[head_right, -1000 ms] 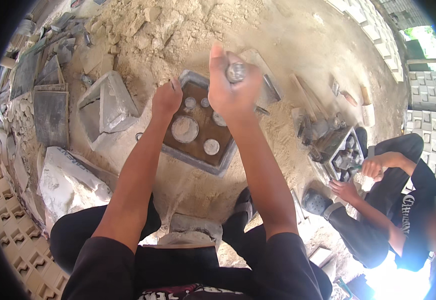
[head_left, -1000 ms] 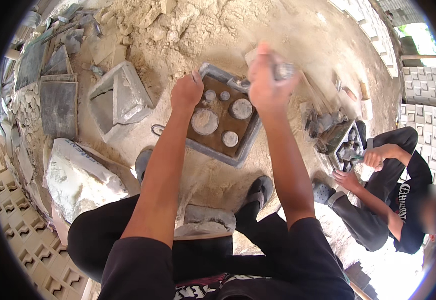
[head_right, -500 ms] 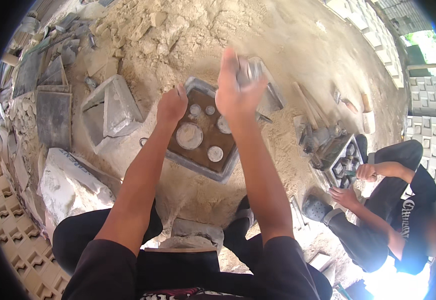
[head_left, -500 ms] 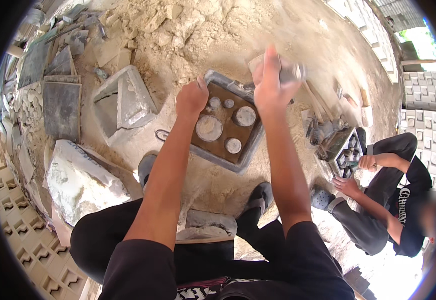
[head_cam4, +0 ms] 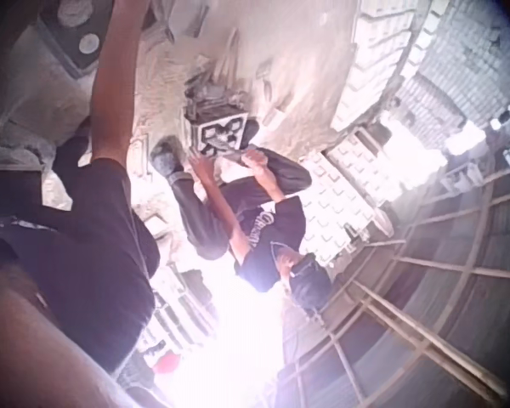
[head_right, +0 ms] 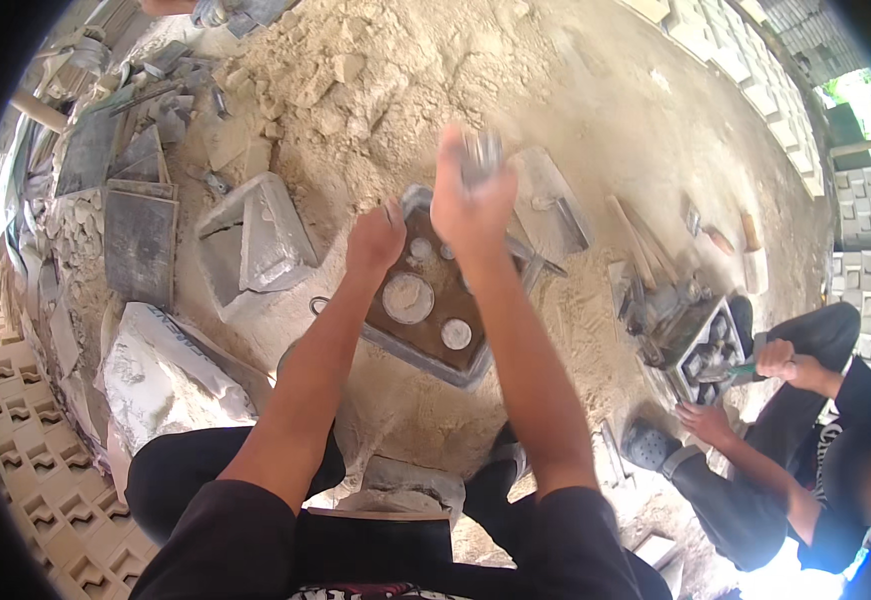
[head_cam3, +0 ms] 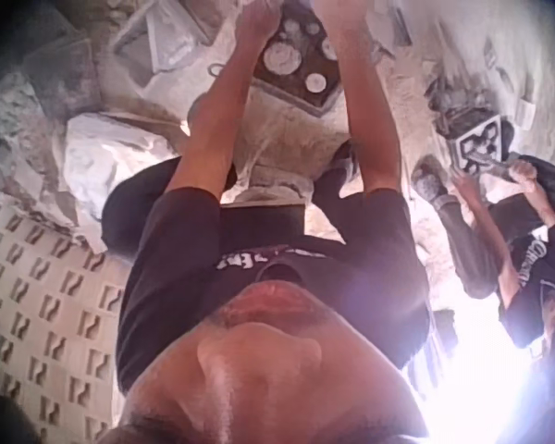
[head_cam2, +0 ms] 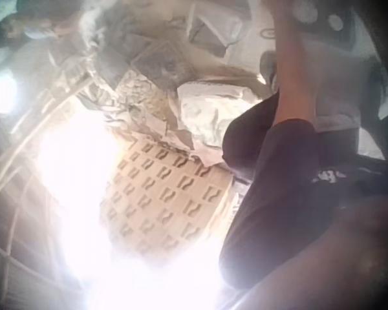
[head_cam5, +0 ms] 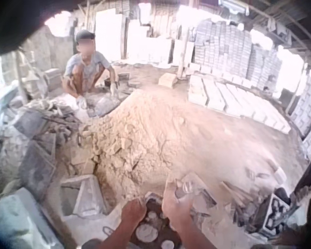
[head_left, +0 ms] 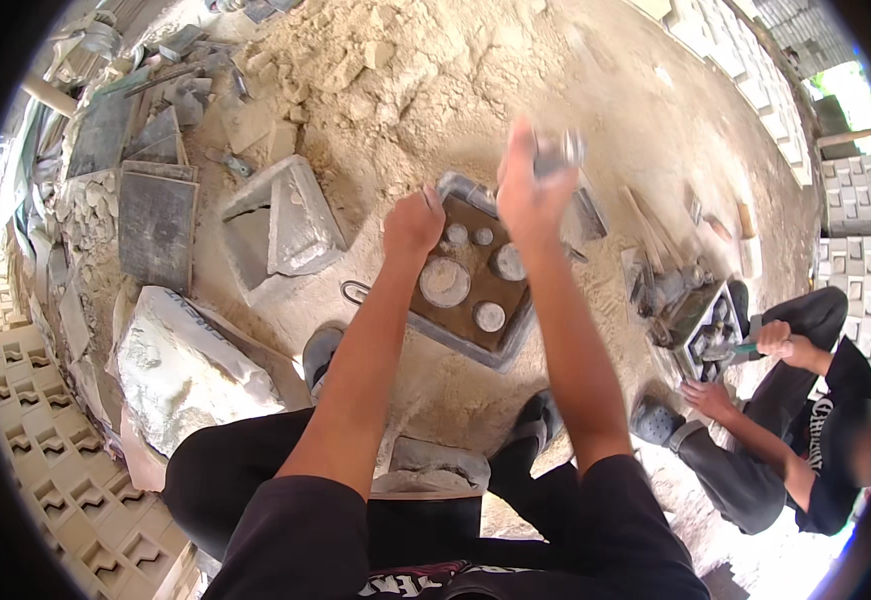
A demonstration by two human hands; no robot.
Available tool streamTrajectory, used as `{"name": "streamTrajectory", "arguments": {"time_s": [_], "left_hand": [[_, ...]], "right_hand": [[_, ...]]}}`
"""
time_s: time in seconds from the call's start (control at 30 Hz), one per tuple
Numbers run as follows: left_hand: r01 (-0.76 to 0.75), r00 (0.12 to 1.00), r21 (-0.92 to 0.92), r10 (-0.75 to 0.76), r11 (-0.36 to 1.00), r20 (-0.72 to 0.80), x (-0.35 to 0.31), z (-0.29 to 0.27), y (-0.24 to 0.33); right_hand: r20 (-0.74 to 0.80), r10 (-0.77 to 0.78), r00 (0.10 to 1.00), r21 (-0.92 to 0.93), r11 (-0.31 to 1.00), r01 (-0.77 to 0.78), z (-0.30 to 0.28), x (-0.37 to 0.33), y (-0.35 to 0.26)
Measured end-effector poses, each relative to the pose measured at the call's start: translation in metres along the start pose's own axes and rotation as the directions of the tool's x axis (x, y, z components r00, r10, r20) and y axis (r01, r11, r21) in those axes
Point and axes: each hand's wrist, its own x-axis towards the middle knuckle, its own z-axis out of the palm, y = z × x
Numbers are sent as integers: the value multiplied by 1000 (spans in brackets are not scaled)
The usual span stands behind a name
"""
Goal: The person works on casting concrete blocks by repeatedly tamping a mixture into a mold using a metal rod, then smoothing the surface with a trowel and adding more dry material.
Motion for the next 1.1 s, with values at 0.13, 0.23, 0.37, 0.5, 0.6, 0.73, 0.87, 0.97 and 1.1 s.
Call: {"name": "streamTrajectory", "arguments": {"time_s": [0.13,0.23,0.37,0.5,0.6,0.73,0.87,0.97,1.1], "left_hand": [[15,999,-19,-14,1000,29,-11,0,8],[14,1000,14,-14,1000,-10,-1,-3,3],[6,1000,-11,-6,1000,26,-9,6,4],[8,1000,-26,-7,1000,13,-8,4,1],[30,999,-30,-29,999,28,-11,3,5],[-16,1000,-32,16,999,-4,0,5,-3],[-15,1000,-26,15,1000,12,-5,7,0],[3,1000,-23,-4,1000,-23,-5,7,-4],[-19,1000,-28,18,999,-15,0,14,-7]], "right_hand": [[200,120,972,-201,976,-80,5,17,22],[21,20,1000,32,999,-21,17,7,7],[5,25,1000,-113,993,-24,13,16,52],[14,79,997,-32,996,-79,19,15,39],[41,-5,999,-100,995,9,23,9,51],[23,57,998,-5,998,-56,33,16,22],[70,-110,991,-150,981,120,23,10,47],[-10,203,979,-14,979,-203,20,20,10],[17,-42,999,-97,994,43,10,3,81]]}}
